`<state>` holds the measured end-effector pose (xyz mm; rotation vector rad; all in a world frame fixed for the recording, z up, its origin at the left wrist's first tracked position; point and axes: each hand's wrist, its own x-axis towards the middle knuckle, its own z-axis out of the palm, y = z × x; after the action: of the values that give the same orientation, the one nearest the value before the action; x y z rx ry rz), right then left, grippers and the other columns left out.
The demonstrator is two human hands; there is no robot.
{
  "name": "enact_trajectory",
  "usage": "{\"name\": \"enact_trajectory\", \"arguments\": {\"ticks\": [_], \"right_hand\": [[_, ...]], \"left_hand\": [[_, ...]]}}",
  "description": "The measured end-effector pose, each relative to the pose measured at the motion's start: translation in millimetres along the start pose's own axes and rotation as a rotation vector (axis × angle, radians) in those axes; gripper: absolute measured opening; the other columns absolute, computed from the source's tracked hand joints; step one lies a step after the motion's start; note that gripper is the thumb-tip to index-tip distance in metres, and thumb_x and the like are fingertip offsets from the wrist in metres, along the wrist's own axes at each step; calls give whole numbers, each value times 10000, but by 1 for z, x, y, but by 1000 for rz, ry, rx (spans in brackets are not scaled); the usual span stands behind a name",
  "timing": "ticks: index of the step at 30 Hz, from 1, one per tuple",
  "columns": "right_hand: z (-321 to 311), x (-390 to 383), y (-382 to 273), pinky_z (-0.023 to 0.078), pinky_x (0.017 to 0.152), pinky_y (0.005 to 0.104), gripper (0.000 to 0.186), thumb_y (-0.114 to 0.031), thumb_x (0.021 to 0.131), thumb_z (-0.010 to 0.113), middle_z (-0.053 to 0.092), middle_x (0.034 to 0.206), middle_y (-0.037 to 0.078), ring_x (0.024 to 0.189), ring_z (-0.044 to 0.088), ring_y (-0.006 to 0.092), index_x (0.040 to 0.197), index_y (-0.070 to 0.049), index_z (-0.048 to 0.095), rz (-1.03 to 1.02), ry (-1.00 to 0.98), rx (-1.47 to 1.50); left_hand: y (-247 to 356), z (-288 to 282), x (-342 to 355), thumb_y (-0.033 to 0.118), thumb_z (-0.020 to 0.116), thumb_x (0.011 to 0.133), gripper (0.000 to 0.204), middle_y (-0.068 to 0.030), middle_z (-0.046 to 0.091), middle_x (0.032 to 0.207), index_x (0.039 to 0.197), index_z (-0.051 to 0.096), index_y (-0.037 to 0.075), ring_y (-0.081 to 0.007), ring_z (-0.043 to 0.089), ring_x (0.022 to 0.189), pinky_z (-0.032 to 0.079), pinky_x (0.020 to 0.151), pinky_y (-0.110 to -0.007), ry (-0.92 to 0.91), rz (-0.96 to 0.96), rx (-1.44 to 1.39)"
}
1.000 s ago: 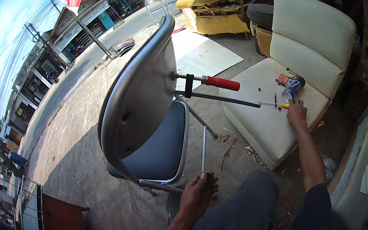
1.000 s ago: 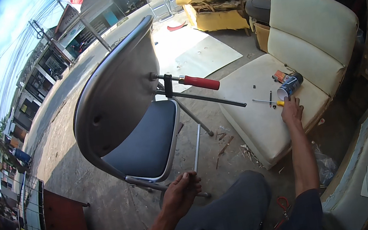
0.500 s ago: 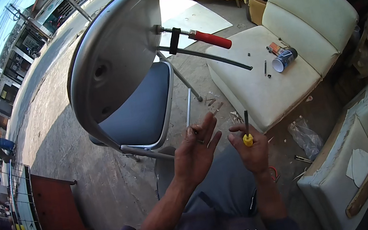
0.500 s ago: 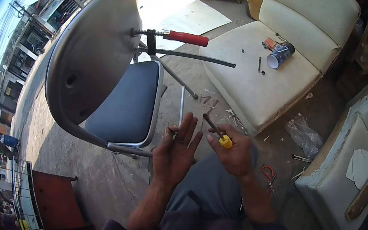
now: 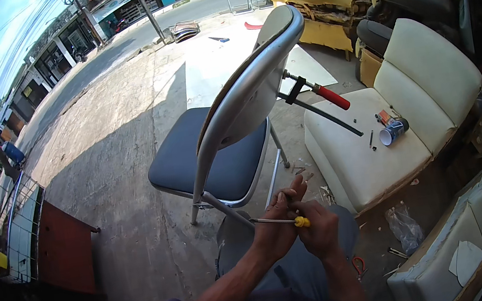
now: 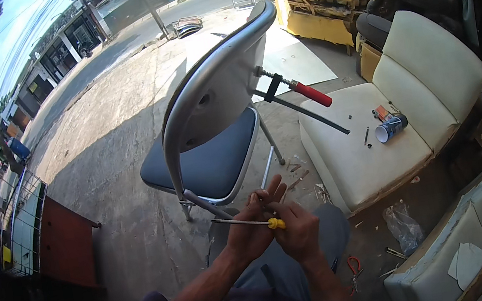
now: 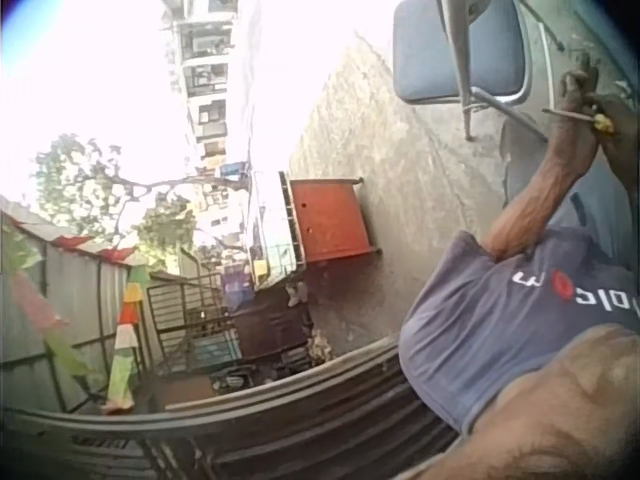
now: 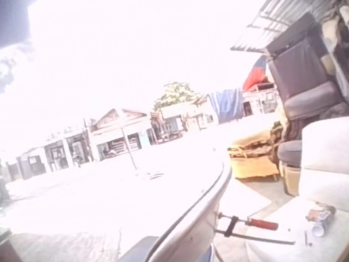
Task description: The person unscrews and removes the seat from an office chair using a screwdriver, then handles an angle grinder.
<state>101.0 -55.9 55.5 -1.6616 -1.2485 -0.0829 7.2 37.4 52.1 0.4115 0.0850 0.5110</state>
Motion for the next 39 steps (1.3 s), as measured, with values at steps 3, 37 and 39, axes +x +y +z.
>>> {"name": "enact_trajectory", "arguments": {"ticks": [3,37,39], "right_hand": [[4,3,-2,548,640,377,183,-82,810,788,700,834,130,720,698,291,976,-47,719,26,-36,89],[-61,-45,-43,581,686,370,414,-114,884,748,714,933,124,787,730,260,1294,-80,696,150,-21,-129],[-63,-44,-45,580,708,375,414,-101,883,743,714,937,137,809,732,272,1293,-72,695,167,-32,-127]], "left_hand": [[5,-2,-9,278,571,1047,217,-39,347,1624,1153,672,119,-232,252,1528,236,1265,-451,-2,8,1],[49,12,9,225,559,1059,202,-101,700,1183,1120,683,78,-234,675,1123,558,1011,-372,-13,66,-155],[48,12,11,226,559,1059,201,-102,705,1173,1118,684,80,-235,679,1115,562,1005,-377,-11,77,-145]]}}
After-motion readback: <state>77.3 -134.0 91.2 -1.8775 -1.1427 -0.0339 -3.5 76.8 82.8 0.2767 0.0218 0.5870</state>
